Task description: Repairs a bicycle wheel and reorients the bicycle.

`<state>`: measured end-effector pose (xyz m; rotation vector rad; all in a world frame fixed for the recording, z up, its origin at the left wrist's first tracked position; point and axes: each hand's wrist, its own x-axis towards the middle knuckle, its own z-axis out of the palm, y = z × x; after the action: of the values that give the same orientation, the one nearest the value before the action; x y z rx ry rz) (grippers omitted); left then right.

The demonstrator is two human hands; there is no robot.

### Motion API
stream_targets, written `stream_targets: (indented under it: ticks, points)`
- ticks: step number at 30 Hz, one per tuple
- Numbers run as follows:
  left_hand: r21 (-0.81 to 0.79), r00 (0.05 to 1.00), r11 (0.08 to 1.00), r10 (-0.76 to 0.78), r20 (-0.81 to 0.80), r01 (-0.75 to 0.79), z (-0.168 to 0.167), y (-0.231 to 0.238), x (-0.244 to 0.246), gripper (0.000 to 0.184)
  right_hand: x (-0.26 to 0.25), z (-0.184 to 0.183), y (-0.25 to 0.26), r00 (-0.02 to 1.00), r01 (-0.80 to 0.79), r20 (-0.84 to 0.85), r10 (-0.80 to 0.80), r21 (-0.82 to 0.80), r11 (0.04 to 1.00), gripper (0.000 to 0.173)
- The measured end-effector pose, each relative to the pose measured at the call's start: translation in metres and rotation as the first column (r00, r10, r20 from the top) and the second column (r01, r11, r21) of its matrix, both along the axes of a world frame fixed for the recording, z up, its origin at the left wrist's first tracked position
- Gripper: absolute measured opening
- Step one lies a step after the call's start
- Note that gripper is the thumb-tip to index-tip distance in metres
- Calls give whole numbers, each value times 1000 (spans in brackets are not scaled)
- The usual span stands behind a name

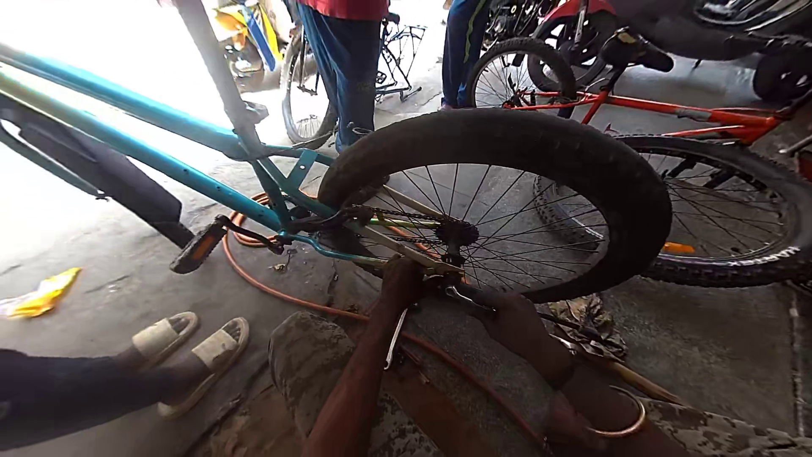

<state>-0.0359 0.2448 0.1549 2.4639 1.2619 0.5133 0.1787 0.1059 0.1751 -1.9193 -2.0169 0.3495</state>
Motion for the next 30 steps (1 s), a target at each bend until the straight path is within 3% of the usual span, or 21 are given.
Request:
stream_targets:
  ticks: [2,4,10,14,18,21,24,28,30]
  points:
    - [62,997,998,-20,69,16,-3,-3,-2,45,-2,0,7,999,-15,48,14,30,999,20]
    - [24,999,1000,-15,38,14,0,2,-2,46,-5,8,16,994,-36,107,35,7,999,18]
    - [0,999,1000,-23,27,23,4,1,3,44,-30,62,25,893,58,442,85,-301,952,15]
    - [61,995,998,-25,92,20,-1,-8,-3,39,-22,81,47,946,15,285,158,-522,853,16]
    - [80,995,997,-31,91,24,0,-9,-6,31,-20,69,47,953,41,281,115,-492,869,16]
    - [61,994,998,-25,103,19,1,-12,-6,34,-4,54,43,997,3,65,33,-488,873,16]
    - [34,992,999,-37,117,33,0,-17,-12,37,-16,66,36,985,42,170,33,-420,907,14]
    - [40,994,998,-47,100,43,-2,-16,-8,36,-19,88,49,984,5,153,94,-548,837,20]
    - [38,998,999,2,59,-5,1,-10,2,33,-27,100,50,980,24,181,87,-538,843,21]
